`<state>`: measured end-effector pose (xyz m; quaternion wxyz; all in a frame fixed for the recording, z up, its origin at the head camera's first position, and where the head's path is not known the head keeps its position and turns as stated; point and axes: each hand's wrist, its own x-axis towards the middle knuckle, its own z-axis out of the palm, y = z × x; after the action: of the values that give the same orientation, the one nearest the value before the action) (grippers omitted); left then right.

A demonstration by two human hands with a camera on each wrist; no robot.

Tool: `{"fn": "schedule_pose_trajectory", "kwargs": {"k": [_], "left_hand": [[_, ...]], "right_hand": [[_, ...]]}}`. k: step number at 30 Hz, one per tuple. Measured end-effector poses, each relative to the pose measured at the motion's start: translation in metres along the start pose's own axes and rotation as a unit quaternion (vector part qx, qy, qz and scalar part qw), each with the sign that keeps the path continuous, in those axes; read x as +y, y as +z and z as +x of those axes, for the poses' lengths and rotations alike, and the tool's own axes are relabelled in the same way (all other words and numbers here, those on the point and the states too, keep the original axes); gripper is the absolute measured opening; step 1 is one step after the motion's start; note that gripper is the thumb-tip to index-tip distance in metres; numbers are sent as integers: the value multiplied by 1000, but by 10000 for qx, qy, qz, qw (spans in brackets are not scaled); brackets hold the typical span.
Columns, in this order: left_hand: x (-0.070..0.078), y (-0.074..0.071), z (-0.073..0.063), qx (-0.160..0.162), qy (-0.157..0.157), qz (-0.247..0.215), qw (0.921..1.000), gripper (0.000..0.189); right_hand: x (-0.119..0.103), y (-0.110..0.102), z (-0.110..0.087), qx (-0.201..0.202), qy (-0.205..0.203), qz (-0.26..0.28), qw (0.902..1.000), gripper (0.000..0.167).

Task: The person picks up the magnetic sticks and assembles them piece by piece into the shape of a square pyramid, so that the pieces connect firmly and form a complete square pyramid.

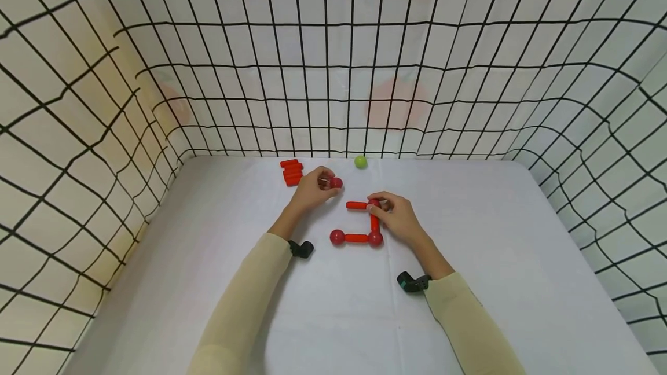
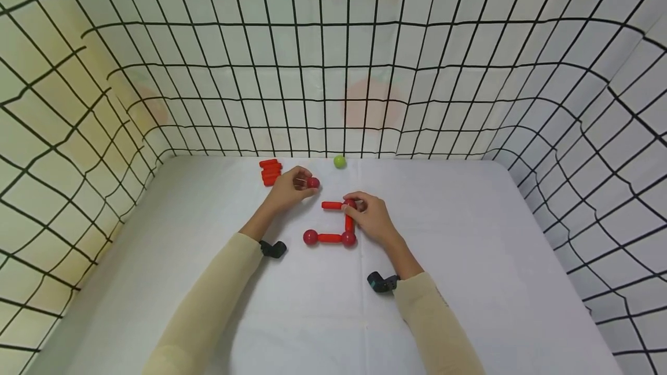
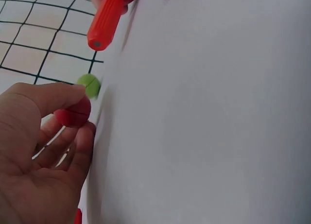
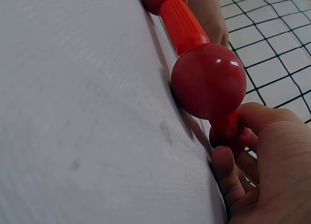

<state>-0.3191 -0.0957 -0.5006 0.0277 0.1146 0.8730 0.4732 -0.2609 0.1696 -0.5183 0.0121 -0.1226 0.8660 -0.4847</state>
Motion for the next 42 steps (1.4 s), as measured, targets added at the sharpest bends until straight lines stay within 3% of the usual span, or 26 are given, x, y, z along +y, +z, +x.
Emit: {"fn": "schedule_pose_trajectory", "kwargs": {"k": [8,16,35,42], "left_hand": [[-2,-10,-26,-411,187,182,9988,39],[-4,-6,-45,-668,266,30,9974,39],[-1,3,-49,-761,460,24,9960,38],[-4,5,-50,-646,459,91,9968,39]], "right_hand": [[-1,1,0,33,54,50,10000,28],[1,1,0,53,46,114,9999,29],[3,2,1,45,19,26,10000,29],[2,2,1,-47,72,-119,9999,35]]}}
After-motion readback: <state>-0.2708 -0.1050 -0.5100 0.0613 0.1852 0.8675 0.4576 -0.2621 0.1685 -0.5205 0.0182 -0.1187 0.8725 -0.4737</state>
